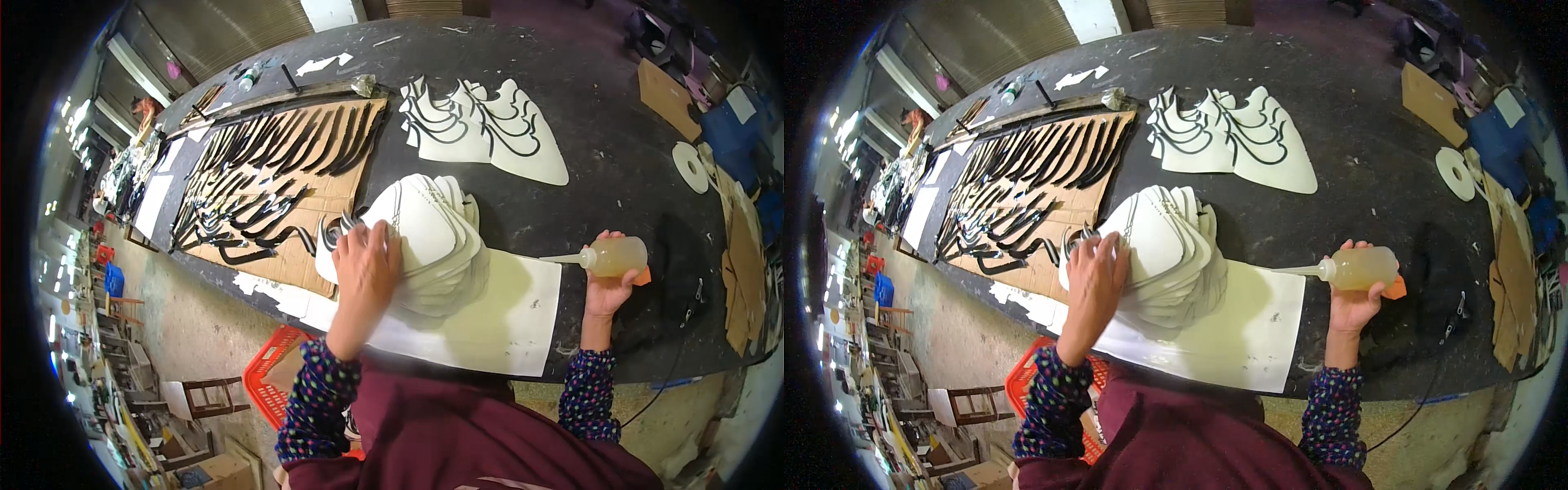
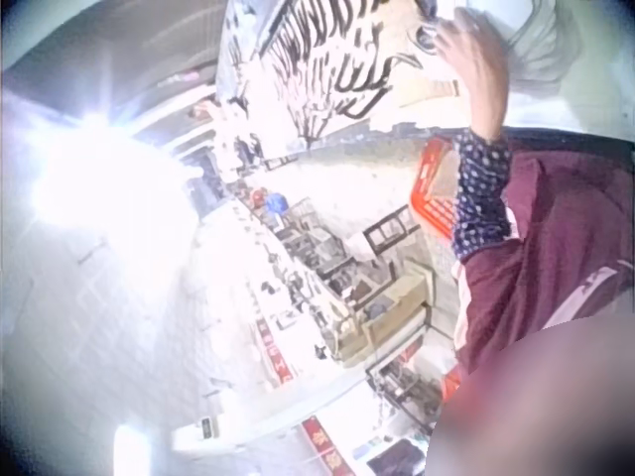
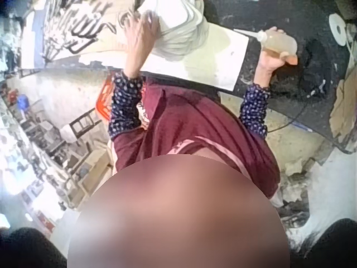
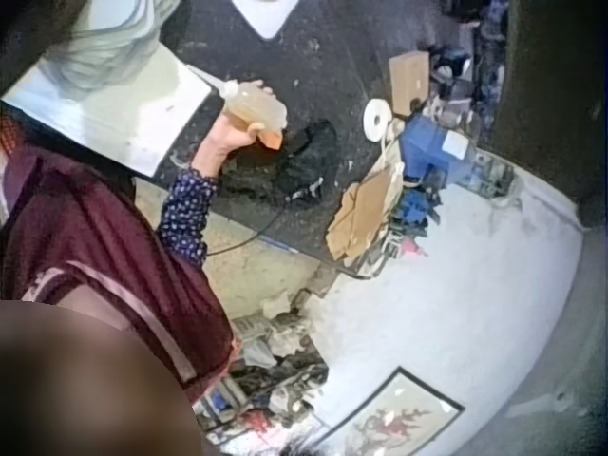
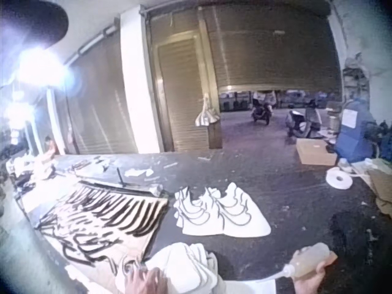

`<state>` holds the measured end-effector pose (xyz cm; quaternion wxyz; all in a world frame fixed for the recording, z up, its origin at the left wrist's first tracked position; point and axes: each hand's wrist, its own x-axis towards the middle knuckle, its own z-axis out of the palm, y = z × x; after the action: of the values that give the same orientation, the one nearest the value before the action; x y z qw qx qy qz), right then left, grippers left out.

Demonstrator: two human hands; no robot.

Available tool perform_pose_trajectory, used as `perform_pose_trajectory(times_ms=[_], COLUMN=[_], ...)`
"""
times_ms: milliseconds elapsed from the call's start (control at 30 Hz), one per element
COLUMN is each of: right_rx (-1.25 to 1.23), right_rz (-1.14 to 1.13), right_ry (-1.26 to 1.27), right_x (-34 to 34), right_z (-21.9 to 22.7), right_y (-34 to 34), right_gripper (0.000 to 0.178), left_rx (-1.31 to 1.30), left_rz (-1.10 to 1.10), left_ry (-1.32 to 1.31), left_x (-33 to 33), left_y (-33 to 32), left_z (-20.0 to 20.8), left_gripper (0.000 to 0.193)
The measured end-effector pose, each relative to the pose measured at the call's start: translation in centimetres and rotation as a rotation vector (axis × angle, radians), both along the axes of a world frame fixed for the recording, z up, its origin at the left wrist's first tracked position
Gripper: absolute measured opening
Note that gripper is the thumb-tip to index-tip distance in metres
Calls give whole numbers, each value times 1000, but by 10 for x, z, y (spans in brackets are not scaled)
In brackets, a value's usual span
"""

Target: Applying glue to the edges of shoe upper components using a nozzle bottle in a factory setting.

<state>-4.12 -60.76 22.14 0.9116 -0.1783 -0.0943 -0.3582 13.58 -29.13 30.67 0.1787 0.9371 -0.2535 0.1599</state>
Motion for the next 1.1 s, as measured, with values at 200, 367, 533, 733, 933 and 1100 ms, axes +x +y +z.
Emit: perform_pose_trajectory(times_ms=[200, 367, 533, 733, 933, 1100], right_rx=[-1, -87, -61, 0, 10, 2], right_rz=[52, 61, 33, 13, 29, 39], right_ry=[21, 50, 14, -5, -12, 6], right_x=[5, 8, 6, 1, -1, 1], right_z=[0, 0, -2, -6, -4, -2], right_y=[9, 12, 9, 5, 5, 8], right_gripper=[68, 69, 71, 72, 72, 72], left_rx=[-63, -107, -107, -514, -559, -971], left_rz=[-26, -188, -286, -153, 351, 207], left_ry=[-127, -141, -130, 256, 479, 902], left_x=[3, -13, -25, 3, 51, 53], left_y=[1, 11, 17, 41, 69, 83], left_z=[-13, -10, -2, -6, -27, -33], left_gripper=[25, 29, 29, 36, 59, 68])
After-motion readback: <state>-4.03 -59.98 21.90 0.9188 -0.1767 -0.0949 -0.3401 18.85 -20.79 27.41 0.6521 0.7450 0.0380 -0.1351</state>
